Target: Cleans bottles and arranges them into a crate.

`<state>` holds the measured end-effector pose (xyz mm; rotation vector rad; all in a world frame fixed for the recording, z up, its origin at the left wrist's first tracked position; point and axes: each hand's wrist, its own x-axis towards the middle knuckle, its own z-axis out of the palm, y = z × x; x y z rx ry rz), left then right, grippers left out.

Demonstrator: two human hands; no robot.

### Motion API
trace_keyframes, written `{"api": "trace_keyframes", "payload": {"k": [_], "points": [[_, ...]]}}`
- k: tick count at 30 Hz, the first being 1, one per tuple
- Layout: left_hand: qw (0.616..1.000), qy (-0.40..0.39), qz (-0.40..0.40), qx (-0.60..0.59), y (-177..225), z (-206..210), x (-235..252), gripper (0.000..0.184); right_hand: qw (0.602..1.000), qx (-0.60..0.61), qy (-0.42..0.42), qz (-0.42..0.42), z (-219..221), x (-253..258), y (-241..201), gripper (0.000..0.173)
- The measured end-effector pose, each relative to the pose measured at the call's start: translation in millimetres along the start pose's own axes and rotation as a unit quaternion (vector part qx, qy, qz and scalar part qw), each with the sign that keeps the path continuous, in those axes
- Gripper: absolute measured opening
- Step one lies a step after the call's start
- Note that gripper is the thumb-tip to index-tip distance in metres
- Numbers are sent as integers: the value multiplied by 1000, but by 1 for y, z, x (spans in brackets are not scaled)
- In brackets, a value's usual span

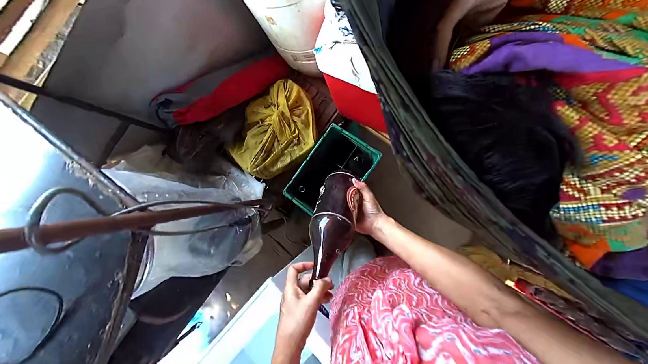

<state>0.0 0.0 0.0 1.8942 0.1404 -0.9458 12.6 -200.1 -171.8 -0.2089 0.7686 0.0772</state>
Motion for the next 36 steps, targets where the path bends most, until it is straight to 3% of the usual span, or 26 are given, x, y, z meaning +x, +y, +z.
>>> {"api": "trace_keyframes", "payload": {"k": [3, 7, 9, 10, 11, 12, 14, 16, 17, 18, 20, 22, 23, 26, 30, 31, 34, 36], "points": [[946, -172, -101, -254, -23, -19, 2, 38, 1000, -10, -13, 0, 14, -6, 7, 48], [782, -332, -166, -501, -50, -12, 14, 29, 996, -57, -57, -21, 26, -8, 9, 36], [717, -377, -166, -562, -54, -5, 12, 28, 991, -119, -64, -9, 28, -9, 3, 42], [718, -373, -161, -566, -54, -1, 8, 26, 981, -182, -64, -6, 28, -10, -3, 48], [743, -346, -150, -553, -52, 3, 2, 26, 959, -276, -60, -15, 29, -14, -10, 55], [782, -308, -135, -525, -49, 7, -3, 27, 919, -389, -45, -38, 33, -20, -18, 62], [857, -225, -108, -450, -41, 10, -12, 24, 803, -587, 6, -107, 43, -42, -32, 71], [893, -174, -89, -406, -35, 9, -17, 23, 703, -684, 37, -193, 49, -69, -36, 67], [903, -158, -81, -392, -31, 8, -17, 23, 675, -698, 34, -237, 51, -81, -34, 61], [912, -141, -74, -378, -27, 8, -18, 23, 660, -700, 22, -273, 54, -94, -28, 56], [931, -112, -57, -342, -19, 11, -18, 22, 666, -680, -26, -305, 59, -121, -3, 54], [945, -97, -45, -308, -16, 16, -21, 22, 689, -644, -94, -318, 64, -138, 23, 65], [950, -96, -37, -293, -16, 19, -24, 22, 680, -643, -111, -333, 70, -142, 28, 69], [967, -107, -5, -231, -21, 23, -40, 33, 601, -682, -79, -410, 101, -132, 5, 62], [976, -107, 18, -188, -19, 20, -63, 39, 641, -663, -13, -386, 137, -115, -36, 70], [976, -108, 17, -191, -21, 19, -63, 38, 626, -675, -3, -391, 140, -115, -32, 71], [974, -115, 12, -194, -28, 10, -52, 36, 517, -744, -43, -421, 133, -130, 2, 69], [974, -115, -1, -194, -31, 6, -52, 35, 494, -782, -92, -369, 127, -146, 17, 72]]}}
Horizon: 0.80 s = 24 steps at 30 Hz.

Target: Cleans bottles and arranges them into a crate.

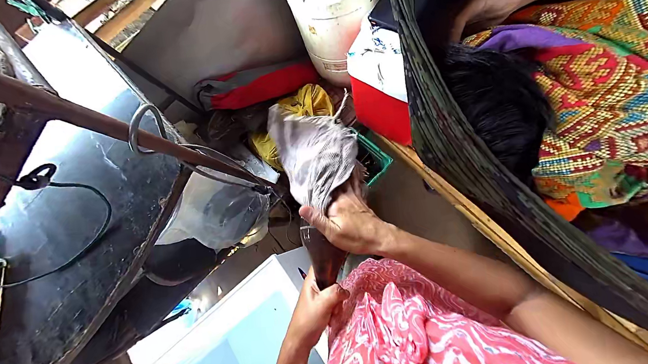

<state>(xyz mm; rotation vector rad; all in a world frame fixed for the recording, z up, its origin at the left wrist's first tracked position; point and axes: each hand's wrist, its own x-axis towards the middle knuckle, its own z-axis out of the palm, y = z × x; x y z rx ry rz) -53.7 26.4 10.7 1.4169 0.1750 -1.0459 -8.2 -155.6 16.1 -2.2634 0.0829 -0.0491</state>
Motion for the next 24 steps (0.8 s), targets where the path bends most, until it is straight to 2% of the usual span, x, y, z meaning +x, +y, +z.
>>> {"api": "trace_keyframes", "payload": {"k": [1, 4, 6, 7, 8, 9, 11, 12, 13, 16, 17, 18, 19, 20, 21, 22, 24], "points": [[1000, -1, -5, 0, 1, -2, -1, 35, 1000, 3, -17, -1, 2, 0, 1, 73], [1000, -8, -17, -25, 1, -4, -7, 34, 998, 35, 31, 40, 6, 25, 21, 75], [999, -21, -14, -40, -3, -7, -9, 31, 981, 150, 82, 90, 2, 53, 40, 66], [998, -32, -13, -55, -5, -8, -12, 28, 956, 250, 90, 121, -1, 64, 50, 56], [996, -47, -14, -76, -6, -8, -15, 25, 910, 379, 74, 151, -4, 69, 60, 48], [993, -69, -15, -100, -8, -8, -18, 23, 843, 511, 37, 163, -5, 70, 71, 46], [977, -134, -19, -167, -10, -10, -20, 22, 683, 718, -13, 129, 3, 58, 82, 63], [959, -176, -20, -221, -12, -13, -18, 21, 635, 764, -24, 112, 11, 48, 81, 72], [928, -235, -19, -287, -16, -16, -13, 20, 601, 794, -27, 93, 19, 43, 84, 78], [793, -408, -24, -452, -30, -19, 10, 33, 568, 816, 18, 110, 38, 36, 74, 84], [769, -434, -24, -468, -31, -16, 16, 36, 563, 818, 22, 116, 40, 34, 67, 82], [768, -440, -25, -464, -30, -14, 19, 38, 561, 819, 22, 115, 41, 31, 60, 77], [796, -418, -22, -437, -28, -14, 19, 37, 564, 818, 17, 113, 40, 28, 56, 72], [855, -353, -17, -381, -22, -15, 14, 33, 566, 817, 11, 112, 38, 28, 56, 67], [926, -238, -9, -294, -13, -13, 6, 27, 569, 815, 7, 111, 37, 29, 58, 64], [974, -120, 1, -189, -4, -8, 1, 32, 577, 809, 5, 114, 36, 29, 60, 62], [999, 19, -1, -40, 6, 1, -1, 56, 597, 790, 1, 137, 34, 29, 62, 62]]}}
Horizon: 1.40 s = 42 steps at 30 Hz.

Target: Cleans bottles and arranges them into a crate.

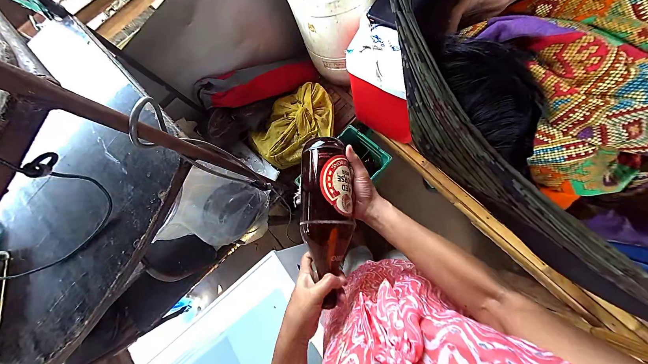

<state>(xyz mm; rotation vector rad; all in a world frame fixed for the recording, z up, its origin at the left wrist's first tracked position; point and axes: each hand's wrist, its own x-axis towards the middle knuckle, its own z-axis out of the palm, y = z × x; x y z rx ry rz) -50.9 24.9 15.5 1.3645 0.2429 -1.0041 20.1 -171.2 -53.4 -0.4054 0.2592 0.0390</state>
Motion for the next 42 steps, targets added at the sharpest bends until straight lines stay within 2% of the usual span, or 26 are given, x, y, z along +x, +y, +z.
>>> {"api": "trace_keyframes", "payload": {"k": [1, 3, 4, 6, 8, 9, 11, 13, 14, 16, 17, 18, 21, 23, 25, 27, 28, 30, 32, 34, 36, 38, 39, 42], "points": [[999, 37, 3, 35, 1, 5, 2, 57, 999, -36, 27, 6, 3, -1, -1, 63], [997, 73, 8, 33, -1, 14, 6, 35, 980, -164, 109, 19, 16, -4, -1, 70], [997, 74, 4, 16, -1, 16, 8, 25, 959, -243, 144, 20, 22, -6, 2, 73], [997, 74, 4, -4, 0, 17, 13, 18, 897, -408, 171, -15, 32, -14, 12, 71], [996, 84, 24, 9, 1, 14, 18, 20, 820, -552, 130, -81, 44, -36, 22, 57], [995, 90, 36, 16, 2, 12, 20, 20, 785, -603, 96, -103, 47, -51, 29, 56], [992, 106, 52, 43, 3, 10, 20, 12, 702, -698, 25, -137, 53, -76, 42, 75], [990, 110, 65, 65, 3, 10, 18, 13, 615, -764, -4, -194, 59, -77, 44, 81], [991, 95, 66, 65, 5, 11, 17, 15, 592, -781, -4, -198, 64, -68, 36, 80], [994, 70, 50, 71, 6, 13, 13, 38, 570, -806, 4, -159, 76, -44, 13, 78], [995, 66, 47, 64, 6, 14, 11, 43, 560, -817, 15, -138, 79, -30, 0, 78], [996, 56, 46, 52, 5, 14, 9, 44, 566, -815, 29, -118, 82, -17, -13, 73], [999, 15, 37, 3, 3, 14, 4, 37, 638, -758, 101, -84, 94, -2, -47, 67], [999, 8, 31, -4, 1, 14, 4, 38, 659, -730, 135, -122, 80, 2, -43, 66], [999, 15, 28, 9, -1, 12, 10, 42, 614, -767, 117, -147, 68, -6, -21, 66], [999, 25, 21, 24, -4, 11, 16, 42, 568, -814, 57, -110, 66, -29, 3, 64], [999, 28, 15, 32, -4, 11, 17, 42, 559, -825, 26, -83, 66, -38, 7, 64], [999, 24, 5, 33, -4, 8, 16, 42, 580, -814, 22, -27, 66, -33, -3, 62], [1000, 6, -16, 13, -5, 7, 9, 39, 629, -772, 87, -17, 50, -5, -25, 65], [999, -19, -28, -17, -4, 7, 1, 36, 696, -698, 167, -25, 28, 35, -50, 66], [997, -47, -35, -53, -4, 7, -5, 34, 798, -563, 212, -44, 3, 60, -64, 55], [992, -81, -36, -89, -3, 6, -4, 31, 913, -356, 168, -106, -16, 64, -57, 32], [988, -100, -35, -112, -3, 4, -1, 31, 950, -257, 136, -112, -19, 56, -49, 37], [982, -114, -27, -146, -3, 4, 12, 30, 990, -111, 79, -36, -9, 15, -12, 72]]}}
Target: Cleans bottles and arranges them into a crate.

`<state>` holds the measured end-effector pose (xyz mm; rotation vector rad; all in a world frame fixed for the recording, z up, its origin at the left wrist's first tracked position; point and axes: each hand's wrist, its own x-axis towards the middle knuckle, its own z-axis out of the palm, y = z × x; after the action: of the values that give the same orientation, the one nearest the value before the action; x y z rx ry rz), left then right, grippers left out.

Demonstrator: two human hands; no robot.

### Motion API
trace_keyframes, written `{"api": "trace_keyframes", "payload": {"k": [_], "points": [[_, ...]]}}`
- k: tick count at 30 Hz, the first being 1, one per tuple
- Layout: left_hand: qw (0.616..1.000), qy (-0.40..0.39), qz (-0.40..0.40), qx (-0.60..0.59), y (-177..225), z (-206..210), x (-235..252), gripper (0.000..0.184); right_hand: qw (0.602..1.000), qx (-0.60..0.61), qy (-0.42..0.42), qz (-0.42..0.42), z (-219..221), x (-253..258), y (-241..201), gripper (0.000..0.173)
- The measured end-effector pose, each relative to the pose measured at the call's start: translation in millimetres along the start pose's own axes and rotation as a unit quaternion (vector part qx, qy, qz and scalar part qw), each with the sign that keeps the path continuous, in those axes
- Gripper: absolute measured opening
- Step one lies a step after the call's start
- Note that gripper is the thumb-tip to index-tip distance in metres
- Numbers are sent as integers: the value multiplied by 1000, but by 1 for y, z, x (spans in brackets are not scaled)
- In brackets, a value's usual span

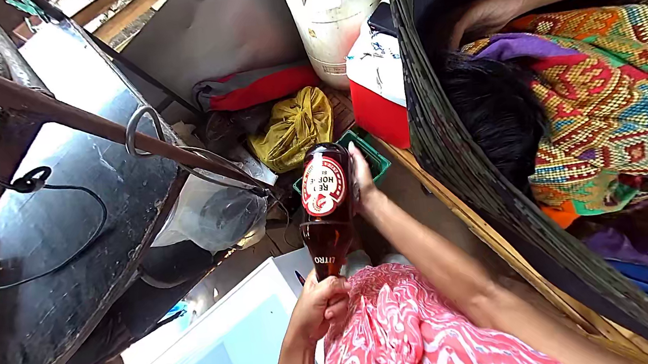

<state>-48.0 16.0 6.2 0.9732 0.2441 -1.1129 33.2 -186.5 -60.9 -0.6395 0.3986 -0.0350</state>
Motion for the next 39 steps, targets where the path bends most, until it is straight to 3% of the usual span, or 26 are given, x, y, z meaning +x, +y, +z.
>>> {"api": "trace_keyframes", "payload": {"k": [4, 8, 12, 15, 18, 21, 23, 26, 31, 36, 39], "points": [[997, 57, 37, 43, 19, 6, 14, 16, 995, 79, -13, 55, 25, -35, 40, 87], [995, 57, 56, 60, 31, 5, 14, 16, 997, 48, -11, 66, 43, -66, 47, 73], [992, 60, 57, 95, 24, 5, 5, 25, 999, -18, -14, 30, 35, -40, 19, 86], [992, 38, 53, 104, 15, 4, -4, 36, 999, -20, 0, -44, 31, -15, -8, 77], [993, 27, 56, 98, 18, 2, -5, 35, 989, -110, 29, -90, 30, -12, -10, 72], [996, 15, 58, 70, 20, -2, -5, 33, 970, -235, 54, -41, 22, -15, -12, 82], [996, 17, 63, 58, 19, -3, -7, 34, 941, -335, 56, -3, 9, -13, -15, 85], [997, 8, 68, 17, 19, -8, -11, 32, 849, -526, 33, 28, -12, -15, -29, 81], [995, 31, 98, 6, 23, -14, -14, 31, 760, -648, 40, -22, -12, -39, -58, 41], [993, 60, 103, 13, 26, -18, -17, 33, 616, -780, -103, 36, -11, -37, -76, 19], [993, 63, 101, 16, 25, -19, -17, 33, 638, -738, -216, 32, -11, -44, -86, 8]]}}
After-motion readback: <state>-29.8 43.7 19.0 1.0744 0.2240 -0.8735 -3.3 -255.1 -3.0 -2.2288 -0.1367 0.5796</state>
